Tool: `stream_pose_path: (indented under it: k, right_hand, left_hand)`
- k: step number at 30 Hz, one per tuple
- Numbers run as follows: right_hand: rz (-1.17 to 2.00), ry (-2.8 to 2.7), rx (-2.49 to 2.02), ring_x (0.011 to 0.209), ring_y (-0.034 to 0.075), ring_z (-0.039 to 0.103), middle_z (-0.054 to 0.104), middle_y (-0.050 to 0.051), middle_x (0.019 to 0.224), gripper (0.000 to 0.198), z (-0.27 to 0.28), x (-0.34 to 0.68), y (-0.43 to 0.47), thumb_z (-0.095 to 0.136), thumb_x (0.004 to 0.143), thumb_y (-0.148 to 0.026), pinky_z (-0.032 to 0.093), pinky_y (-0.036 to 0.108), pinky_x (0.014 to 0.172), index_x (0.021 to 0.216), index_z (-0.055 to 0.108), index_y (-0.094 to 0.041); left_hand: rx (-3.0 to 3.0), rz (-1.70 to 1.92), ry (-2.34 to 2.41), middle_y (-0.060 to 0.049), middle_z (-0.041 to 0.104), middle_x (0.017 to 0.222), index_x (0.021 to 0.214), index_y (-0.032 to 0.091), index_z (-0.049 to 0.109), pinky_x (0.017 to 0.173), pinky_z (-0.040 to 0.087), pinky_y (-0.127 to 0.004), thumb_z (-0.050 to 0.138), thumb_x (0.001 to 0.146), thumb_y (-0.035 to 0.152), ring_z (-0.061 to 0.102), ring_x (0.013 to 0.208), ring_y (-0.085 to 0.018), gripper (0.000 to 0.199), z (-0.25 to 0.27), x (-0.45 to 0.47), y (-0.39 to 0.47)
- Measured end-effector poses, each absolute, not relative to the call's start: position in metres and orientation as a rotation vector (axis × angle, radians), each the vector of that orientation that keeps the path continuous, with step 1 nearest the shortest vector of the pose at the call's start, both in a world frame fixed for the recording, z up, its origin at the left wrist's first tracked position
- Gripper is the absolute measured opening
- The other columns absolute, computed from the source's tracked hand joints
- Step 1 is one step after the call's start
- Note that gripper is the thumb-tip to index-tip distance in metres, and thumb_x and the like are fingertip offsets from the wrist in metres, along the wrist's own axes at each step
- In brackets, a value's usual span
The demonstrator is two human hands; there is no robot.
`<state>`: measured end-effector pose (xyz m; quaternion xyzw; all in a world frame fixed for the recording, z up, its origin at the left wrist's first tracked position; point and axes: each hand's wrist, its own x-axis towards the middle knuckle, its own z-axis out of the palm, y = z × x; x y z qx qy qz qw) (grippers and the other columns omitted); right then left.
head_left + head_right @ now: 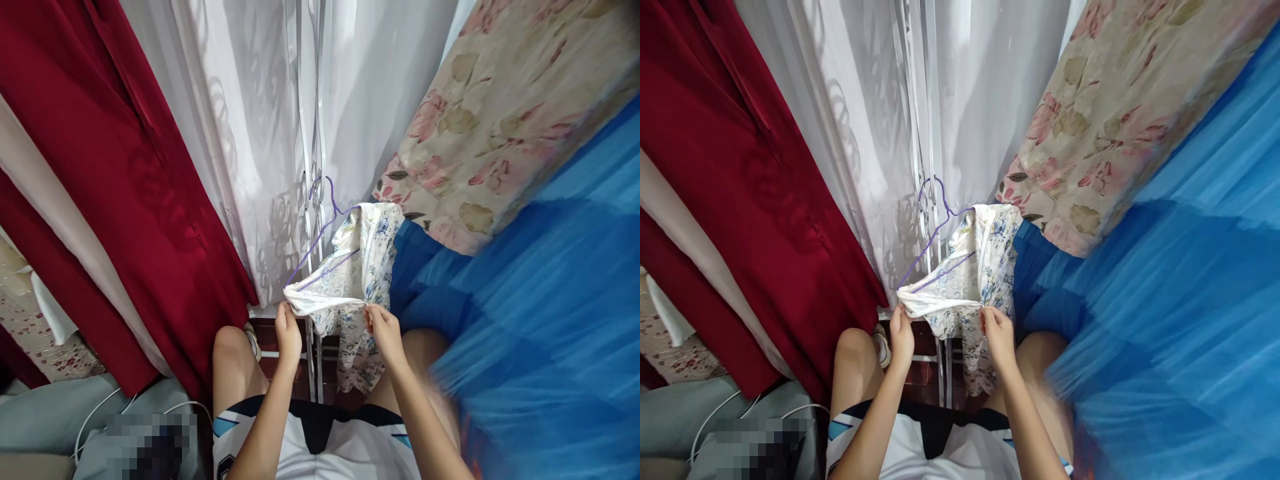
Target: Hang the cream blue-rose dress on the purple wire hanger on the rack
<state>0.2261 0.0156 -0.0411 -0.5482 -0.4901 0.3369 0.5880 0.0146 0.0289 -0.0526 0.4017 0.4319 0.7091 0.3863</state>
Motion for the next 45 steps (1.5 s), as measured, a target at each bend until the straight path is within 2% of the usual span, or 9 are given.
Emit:
stream_pose_path:
  k: [10, 16, 22, 26, 33, 36, 38, 42, 45]
  right_hand:
    - [0.775, -1.095, -1.390, 0.052, 0.017, 0.043, 0.047, 0.000, 0.053, 0.023, -0.058, 0.232, 0.002, 0.058, 0.074, -0.037, 0.033, 0.029, 0.051, 0.057, 0.053, -0.022]
    - [0.971, -1.392, -1.206, 0.085, 0.024, 0.060, 0.068, 0.005, 0.087, 0.016, -0.024, 0.222, -0.026, 0.067, 0.070, -0.027, 0.047, 0.033, 0.078, 0.085, 0.065, -0.020]
    - [1.460, -1.251, -0.946, 0.059, 0.014, 0.051, 0.061, 0.001, 0.070, 0.027, 0.020, 0.212, -0.038, 0.070, 0.080, -0.043, 0.040, 0.025, 0.057, 0.079, 0.064, -0.017]
    - [1.605, -1.308, -0.916, 0.049, 0.010, 0.044, 0.056, 0.001, 0.059, 0.034, 0.042, 0.225, -0.039, 0.075, 0.077, -0.045, 0.034, 0.023, 0.048, 0.070, 0.063, -0.014]
    - [1.116, -1.352, -1.044, 0.049, 0.013, 0.049, 0.059, 0.000, 0.058, 0.026, 0.088, 0.269, -0.024, 0.078, 0.075, -0.039, 0.036, 0.023, 0.046, 0.073, 0.067, -0.016]
    - [0.787, -1.546, -1.108, 0.049, 0.011, 0.046, 0.056, -0.002, 0.055, 0.027, 0.093, 0.272, 0.003, 0.077, 0.077, -0.038, 0.032, 0.022, 0.045, 0.066, 0.063, -0.017]
    - [0.628, -1.666, -1.122, 0.054, 0.013, 0.052, 0.063, 0.000, 0.063, 0.022, 0.090, 0.267, 0.025, 0.075, 0.078, -0.038, 0.036, 0.023, 0.049, 0.074, 0.068, -0.017]
    - [0.395, -1.824, -1.135, 0.086, 0.024, 0.067, 0.074, 0.008, 0.103, 0.045, 0.081, 0.248, 0.070, 0.067, 0.083, -0.041, 0.050, 0.031, 0.073, 0.121, 0.069, -0.019]
    - [0.314, -2.013, -1.177, 0.086, 0.025, 0.068, 0.075, 0.008, 0.096, 0.037, 0.076, 0.233, 0.090, 0.057, 0.088, -0.045, 0.048, 0.030, 0.074, 0.107, 0.073, -0.018]
  left_hand:
    - [1.678, 1.365, 0.889, -0.005, 0.062, 0.084, 0.092, 0.018, 0.061, 0.076, 0.047, -0.028, 0.039, 0.101, 0.040, 0.058, 0.079, -0.018, 0.032, -0.019, 0.066, 0.008]
    - [1.506, 1.346, 0.622, -0.006, 0.062, 0.090, 0.094, 0.017, 0.059, 0.078, 0.048, -0.028, 0.042, 0.100, 0.046, 0.058, 0.081, -0.017, 0.034, 0.019, 0.091, -0.004]
    - [1.627, 1.330, 0.659, -0.011, 0.050, 0.141, 0.138, 0.025, 0.047, 0.114, 0.033, -0.039, 0.060, 0.091, 0.044, 0.045, 0.133, -0.025, 0.052, 0.016, 0.069, -0.012]
    - [1.706, 0.751, 0.596, -0.010, 0.066, 0.113, 0.116, 0.018, 0.065, 0.091, 0.050, -0.034, 0.054, 0.091, 0.055, 0.061, 0.107, -0.025, 0.047, -0.012, 0.032, -0.017]
    - [2.084, 0.554, 1.068, -0.001, 0.062, 0.074, 0.078, 0.013, 0.066, 0.069, 0.045, -0.026, 0.060, 0.088, 0.045, 0.053, 0.070, -0.014, 0.034, -0.040, -0.055, -0.009]
    - [2.323, 0.746, 1.255, -0.005, 0.070, 0.089, 0.082, 0.018, 0.069, 0.099, 0.043, -0.041, 0.061, 0.087, 0.038, 0.061, 0.087, -0.020, 0.023, -0.015, -0.102, 0.008]
    - [2.473, 0.871, 1.347, -0.005, 0.072, 0.108, 0.099, 0.023, 0.070, 0.118, 0.022, -0.052, 0.053, 0.093, 0.033, 0.062, 0.106, -0.021, 0.021, 0.014, -0.129, 0.018]
    - [2.666, 0.986, 1.555, -0.002, 0.064, 0.132, 0.118, 0.027, 0.065, 0.122, 0.002, -0.057, 0.037, 0.101, 0.030, 0.050, 0.132, -0.022, 0.032, 0.074, -0.162, 0.033]
    - [2.754, 1.051, 1.688, -0.001, 0.059, 0.140, 0.120, 0.027, 0.064, 0.121, 0.001, -0.060, 0.037, 0.102, 0.031, 0.032, 0.146, -0.025, 0.033, 0.098, -0.175, 0.038]
